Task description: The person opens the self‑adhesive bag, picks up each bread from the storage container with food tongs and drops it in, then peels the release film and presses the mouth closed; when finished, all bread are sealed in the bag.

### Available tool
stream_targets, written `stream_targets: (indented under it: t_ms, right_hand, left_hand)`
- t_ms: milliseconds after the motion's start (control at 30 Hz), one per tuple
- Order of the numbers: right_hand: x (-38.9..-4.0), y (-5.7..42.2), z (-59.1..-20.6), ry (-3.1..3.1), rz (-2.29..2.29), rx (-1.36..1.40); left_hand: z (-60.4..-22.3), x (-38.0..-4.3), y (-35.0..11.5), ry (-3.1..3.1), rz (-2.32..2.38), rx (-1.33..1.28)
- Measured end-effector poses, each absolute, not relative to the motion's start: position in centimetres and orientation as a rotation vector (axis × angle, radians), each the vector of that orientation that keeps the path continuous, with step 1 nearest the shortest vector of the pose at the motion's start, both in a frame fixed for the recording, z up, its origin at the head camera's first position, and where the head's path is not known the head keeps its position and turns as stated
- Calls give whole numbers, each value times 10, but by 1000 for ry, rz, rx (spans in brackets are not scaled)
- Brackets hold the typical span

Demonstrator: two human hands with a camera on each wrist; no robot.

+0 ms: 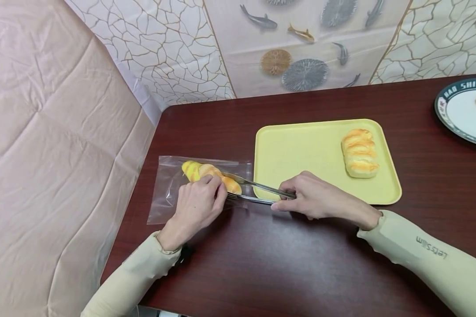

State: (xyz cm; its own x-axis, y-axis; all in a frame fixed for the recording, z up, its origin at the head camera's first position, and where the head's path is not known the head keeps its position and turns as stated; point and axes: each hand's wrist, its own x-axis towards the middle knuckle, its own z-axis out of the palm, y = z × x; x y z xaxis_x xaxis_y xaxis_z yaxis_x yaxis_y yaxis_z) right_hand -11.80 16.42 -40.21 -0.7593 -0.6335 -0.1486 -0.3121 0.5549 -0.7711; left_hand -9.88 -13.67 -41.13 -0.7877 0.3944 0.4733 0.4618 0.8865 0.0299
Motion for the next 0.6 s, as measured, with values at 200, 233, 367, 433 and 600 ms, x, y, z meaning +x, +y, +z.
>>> stream_targets:
  t_ms: [200,233,367,433,600]
  right_hand:
    - [-122,154,-406,2463,-1017,-880]
    - [-122,153,-407,2493,-1006,-916]
    - [-122,150,-412,2604,-966,-1019]
    - [-122,148,-413,2638,-954,-1032]
    - [-122,150,-414,2669,-902,-941]
  left_hand:
    - [-413,-97,-136,-2567,-234,-684]
    - [-413,-97,-136,-2567,-235,-684]
    - [-414,-97,-137,-2570,-235,-674]
    - [-414,-98,-137,-2574,-235,-671]
    - [-413,-98,-138,-2574,-235,-650]
